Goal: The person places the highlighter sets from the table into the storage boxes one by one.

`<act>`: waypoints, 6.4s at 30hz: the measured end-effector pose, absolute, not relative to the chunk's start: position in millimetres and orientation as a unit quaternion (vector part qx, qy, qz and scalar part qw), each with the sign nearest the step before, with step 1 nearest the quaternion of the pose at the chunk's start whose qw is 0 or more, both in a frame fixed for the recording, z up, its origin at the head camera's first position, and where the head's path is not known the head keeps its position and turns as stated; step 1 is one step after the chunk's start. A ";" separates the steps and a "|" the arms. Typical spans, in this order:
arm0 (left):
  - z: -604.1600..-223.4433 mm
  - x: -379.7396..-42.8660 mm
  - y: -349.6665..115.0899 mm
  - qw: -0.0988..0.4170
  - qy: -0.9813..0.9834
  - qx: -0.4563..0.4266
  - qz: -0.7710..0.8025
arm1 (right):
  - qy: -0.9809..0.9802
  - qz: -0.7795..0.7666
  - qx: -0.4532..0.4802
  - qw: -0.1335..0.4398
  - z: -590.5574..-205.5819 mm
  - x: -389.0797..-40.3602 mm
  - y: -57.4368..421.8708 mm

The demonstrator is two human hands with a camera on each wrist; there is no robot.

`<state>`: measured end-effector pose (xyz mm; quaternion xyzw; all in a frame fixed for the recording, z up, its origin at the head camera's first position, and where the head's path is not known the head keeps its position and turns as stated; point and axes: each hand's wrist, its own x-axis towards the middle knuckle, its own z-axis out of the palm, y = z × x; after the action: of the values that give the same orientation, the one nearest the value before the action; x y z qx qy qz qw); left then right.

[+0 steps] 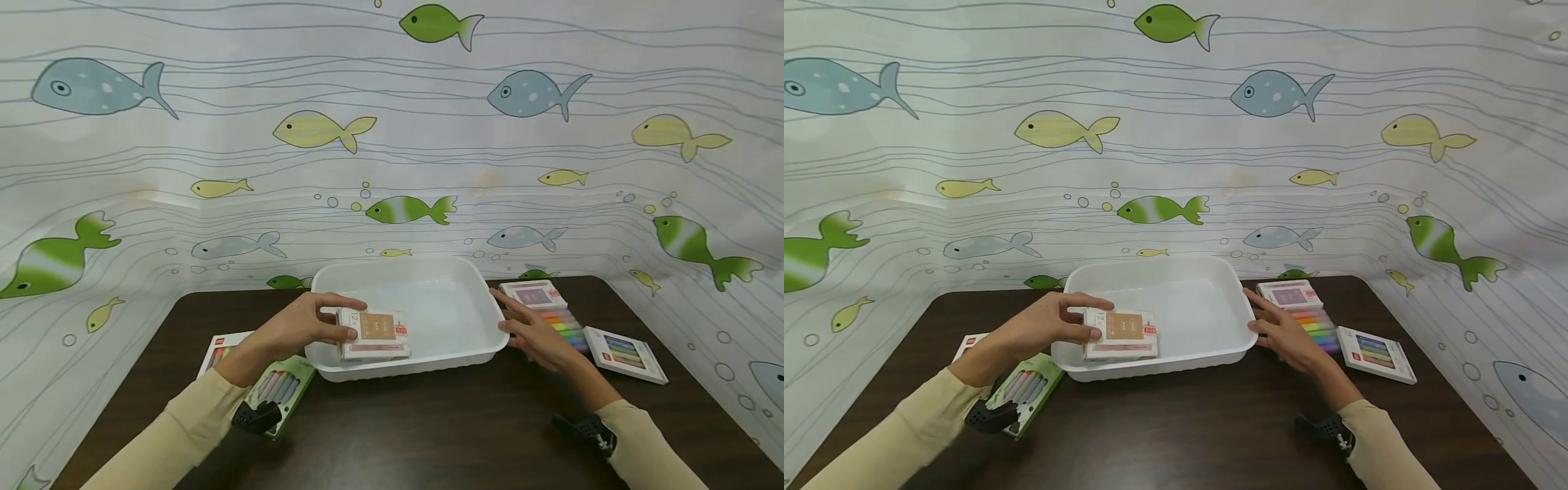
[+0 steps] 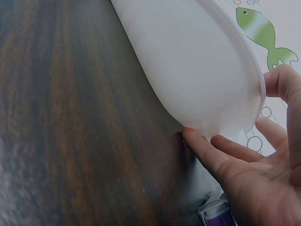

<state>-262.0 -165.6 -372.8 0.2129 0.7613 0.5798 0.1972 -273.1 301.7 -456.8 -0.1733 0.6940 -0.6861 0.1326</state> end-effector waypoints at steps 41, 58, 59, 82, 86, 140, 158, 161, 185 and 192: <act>-349.5 -239.5 -239.1 0.102 0.839 0.199 0.495 | 0.689 -0.688 -0.182 0.139 -457.1 -271.3 301.5; -379.6 -238.5 -286.2 0.080 0.886 0.204 0.409 | 0.691 -0.690 -0.171 0.133 -456.2 -271.8 302.0; -380.9 -237.4 -286.8 0.080 0.889 0.205 0.402 | 0.690 -0.690 -0.172 0.134 -456.2 -271.8 302.0; -390.2 -218.6 -341.8 0.153 0.900 0.272 0.304 | 0.677 -0.700 -0.179 0.140 -461.0 -270.8 298.4; -395.0 -219.0 -347.1 0.161 0.902 0.269 0.296 | 0.682 -0.696 -0.179 0.137 -458.8 -270.6 299.7; -421.3 -240.2 -371.9 0.009 0.927 0.185 0.327 | 0.697 -0.682 -0.178 0.130 -455.4 -272.1 301.3; -427.7 -239.5 -384.8 0.113 0.837 0.129 0.519 | 0.705 -0.675 -0.175 0.130 -459.8 -272.7 301.7; -428.4 -240.8 -382.5 0.114 0.832 0.131 0.528 | 0.710 -0.671 -0.174 0.128 -458.7 -272.3 303.4; -404.5 -241.4 -355.2 0.104 0.796 0.158 0.575 | 0.701 -0.678 -0.175 0.131 -455.8 -271.6 305.2; -394.3 -232.9 -361.6 0.117 0.801 0.160 0.565 | 0.685 -0.693 -0.177 0.139 -462.9 -274.3 290.6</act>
<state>-232.9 -361.6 -394.3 0.1598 0.8011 0.5650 0.1166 -274.3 290.6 -462.9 -0.1768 0.6848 -0.6932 0.1391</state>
